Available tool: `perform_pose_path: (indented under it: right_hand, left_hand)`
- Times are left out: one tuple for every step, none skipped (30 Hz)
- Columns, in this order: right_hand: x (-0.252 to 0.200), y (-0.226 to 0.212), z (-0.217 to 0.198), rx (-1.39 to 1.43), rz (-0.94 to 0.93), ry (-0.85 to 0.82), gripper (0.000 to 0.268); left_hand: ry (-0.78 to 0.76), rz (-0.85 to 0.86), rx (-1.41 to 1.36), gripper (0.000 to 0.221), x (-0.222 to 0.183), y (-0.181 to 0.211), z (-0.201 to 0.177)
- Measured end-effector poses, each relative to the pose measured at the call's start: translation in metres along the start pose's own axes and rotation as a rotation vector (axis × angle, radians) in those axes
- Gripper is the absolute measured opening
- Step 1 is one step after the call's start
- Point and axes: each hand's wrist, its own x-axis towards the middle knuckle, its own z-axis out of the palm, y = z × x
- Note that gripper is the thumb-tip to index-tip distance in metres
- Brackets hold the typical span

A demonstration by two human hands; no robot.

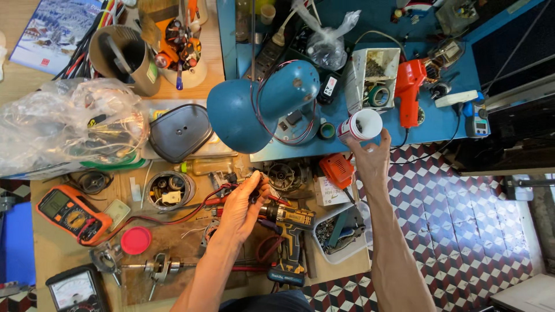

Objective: The person disassembles a small electric motor using a cordless drill, then cleans and reassembles the rotor and stator components by hand. They handle small metal parts and wipe surfaces with a cloth during the process.

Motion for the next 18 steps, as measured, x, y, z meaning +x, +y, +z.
perform_pose_path:
  right_hand:
    - [0.010,0.005,0.002,-0.047,-0.035,-0.034,0.093]
    - [0.015,0.009,0.005,-0.043,-0.092,-0.041,0.091]
    - [0.020,0.013,0.007,-0.040,-0.150,-0.048,0.089]
    - [0.026,0.015,0.009,-0.037,-0.205,-0.057,0.087]
    - [0.031,0.015,0.010,-0.007,-0.189,-0.086,0.080]
    - [0.033,0.015,0.013,0.023,-0.170,-0.119,0.073]
    - [0.032,0.013,0.014,0.052,-0.151,-0.153,0.067]
    - [0.029,0.010,0.016,0.076,-0.135,-0.136,0.065]
    - [0.023,0.006,0.015,0.099,-0.118,-0.119,0.064]
    - [0.016,0.000,0.012,0.119,-0.103,-0.099,0.063]
    - [0.006,-0.005,0.009,0.060,-0.126,-0.090,0.062]
    - [-0.008,-0.011,0.003,-0.004,-0.154,-0.081,0.061]
    - [-0.023,-0.016,-0.001,-0.067,-0.181,-0.072,0.061]
    - [-0.041,-0.021,-0.003,-0.100,-0.263,-0.111,0.066]
    - [-0.059,-0.024,-0.003,-0.132,-0.346,-0.151,0.071]
    - [-0.077,-0.027,0.000,-0.158,-0.423,-0.198,0.076]
    - [-0.091,-0.029,0.005,-0.197,-0.468,-0.224,0.075]
    - [-0.105,-0.030,0.011,-0.232,-0.512,-0.256,0.075]
  left_hand:
    - [0.024,-0.004,0.006,0.025,-0.002,0.003,0.001]
    - [0.050,-0.008,0.011,0.026,-0.005,0.005,0.001]
    - [0.076,-0.011,0.017,0.026,-0.008,0.008,0.001]
    - [0.072,-0.008,0.009,0.026,-0.008,0.010,0.003]
    - [0.067,-0.004,0.001,0.026,-0.008,0.012,0.004]
    - [0.069,-0.002,-0.008,0.026,-0.009,0.013,0.004]
    - [0.088,-0.009,-0.007,0.026,-0.009,0.013,0.005]
    - [0.111,-0.012,-0.009,0.026,-0.009,0.013,0.004]
    - [0.135,-0.016,-0.011,0.027,-0.010,0.014,0.002]
    - [0.146,-0.006,-0.018,0.026,-0.010,0.014,0.002]
    - [0.158,0.004,-0.025,0.025,-0.010,0.015,0.002]
    - [0.167,0.013,-0.037,0.025,-0.009,0.014,0.003]
    - [0.152,0.024,-0.079,0.024,-0.007,0.015,0.003]
    - [0.145,0.034,-0.122,0.023,-0.007,0.015,0.002]
    - [0.137,0.044,-0.165,0.022,-0.005,0.015,0.000]
    - [0.122,0.050,-0.187,0.022,-0.005,0.015,-0.003]
    - [0.106,0.057,-0.208,0.021,-0.002,0.014,-0.006]
    - [0.097,0.065,-0.230,0.020,-0.002,0.012,-0.009]
